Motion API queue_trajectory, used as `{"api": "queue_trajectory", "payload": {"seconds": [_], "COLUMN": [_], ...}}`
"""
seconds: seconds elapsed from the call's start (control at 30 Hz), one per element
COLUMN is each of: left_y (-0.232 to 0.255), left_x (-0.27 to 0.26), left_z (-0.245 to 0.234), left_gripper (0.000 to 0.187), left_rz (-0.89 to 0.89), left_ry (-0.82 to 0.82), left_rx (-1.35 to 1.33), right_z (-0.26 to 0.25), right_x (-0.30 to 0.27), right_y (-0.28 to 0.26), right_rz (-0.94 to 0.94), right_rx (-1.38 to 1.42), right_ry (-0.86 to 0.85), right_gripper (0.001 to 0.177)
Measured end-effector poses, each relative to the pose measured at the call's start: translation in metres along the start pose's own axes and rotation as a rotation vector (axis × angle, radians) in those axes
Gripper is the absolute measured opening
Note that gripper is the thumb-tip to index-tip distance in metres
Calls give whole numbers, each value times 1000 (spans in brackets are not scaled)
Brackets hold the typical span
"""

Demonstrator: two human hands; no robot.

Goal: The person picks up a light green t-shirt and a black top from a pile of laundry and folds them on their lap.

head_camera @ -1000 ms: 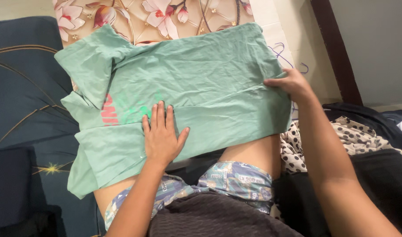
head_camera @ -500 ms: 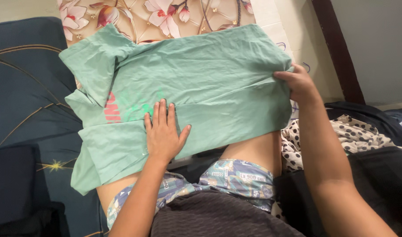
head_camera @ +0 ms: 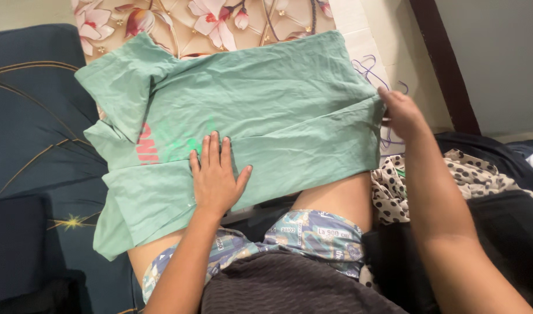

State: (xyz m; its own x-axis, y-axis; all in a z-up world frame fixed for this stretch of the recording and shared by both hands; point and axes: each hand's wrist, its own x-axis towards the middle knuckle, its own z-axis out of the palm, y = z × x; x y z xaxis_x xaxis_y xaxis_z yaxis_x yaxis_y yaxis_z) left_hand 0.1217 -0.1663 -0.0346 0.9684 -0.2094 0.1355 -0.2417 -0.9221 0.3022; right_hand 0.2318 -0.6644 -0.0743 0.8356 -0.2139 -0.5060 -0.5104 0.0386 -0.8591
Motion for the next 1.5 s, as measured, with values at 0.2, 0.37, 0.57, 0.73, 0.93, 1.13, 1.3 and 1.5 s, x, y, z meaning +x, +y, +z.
{"api": "queue_trajectory", "payload": {"seconds": [0.2, 0.37, 0.57, 0.73, 0.93, 1.13, 1.3, 1.5], "left_y": [13, 63, 148, 215, 245, 226, 226, 239], "left_x": [10, 53, 132, 189, 237, 261, 286, 315], "left_z": [-12, -16, 24, 60, 81, 101, 124, 142], "left_gripper": [85, 83, 66, 53, 84, 52, 35, 34], "left_rz": [1, 198, 341, 92, -94, -73, -44, -81], "left_ry": [55, 97, 3, -241, -225, -137, -81, 5], "left_rx": [-72, -232, -411, -593, -355, -299, -381, -546], "right_z": [-8, -17, -17, 14, 81, 65, 30, 19], "right_x": [-37, -57, -76, -113, -163, -135, -75, -72], "right_y": [22, 26, 11, -6, -45, -39, 4, 14], "right_rz": [142, 14, -92, -465, -517, -465, -345, -119], "right_rx": [-47, 115, -198, -690, -1048, -887, -669, -459], "right_ry": [-148, -225, -160, -100, -26, 161, 177, 127], "right_gripper": [43, 57, 74, 67, 52, 40, 41, 67]}}
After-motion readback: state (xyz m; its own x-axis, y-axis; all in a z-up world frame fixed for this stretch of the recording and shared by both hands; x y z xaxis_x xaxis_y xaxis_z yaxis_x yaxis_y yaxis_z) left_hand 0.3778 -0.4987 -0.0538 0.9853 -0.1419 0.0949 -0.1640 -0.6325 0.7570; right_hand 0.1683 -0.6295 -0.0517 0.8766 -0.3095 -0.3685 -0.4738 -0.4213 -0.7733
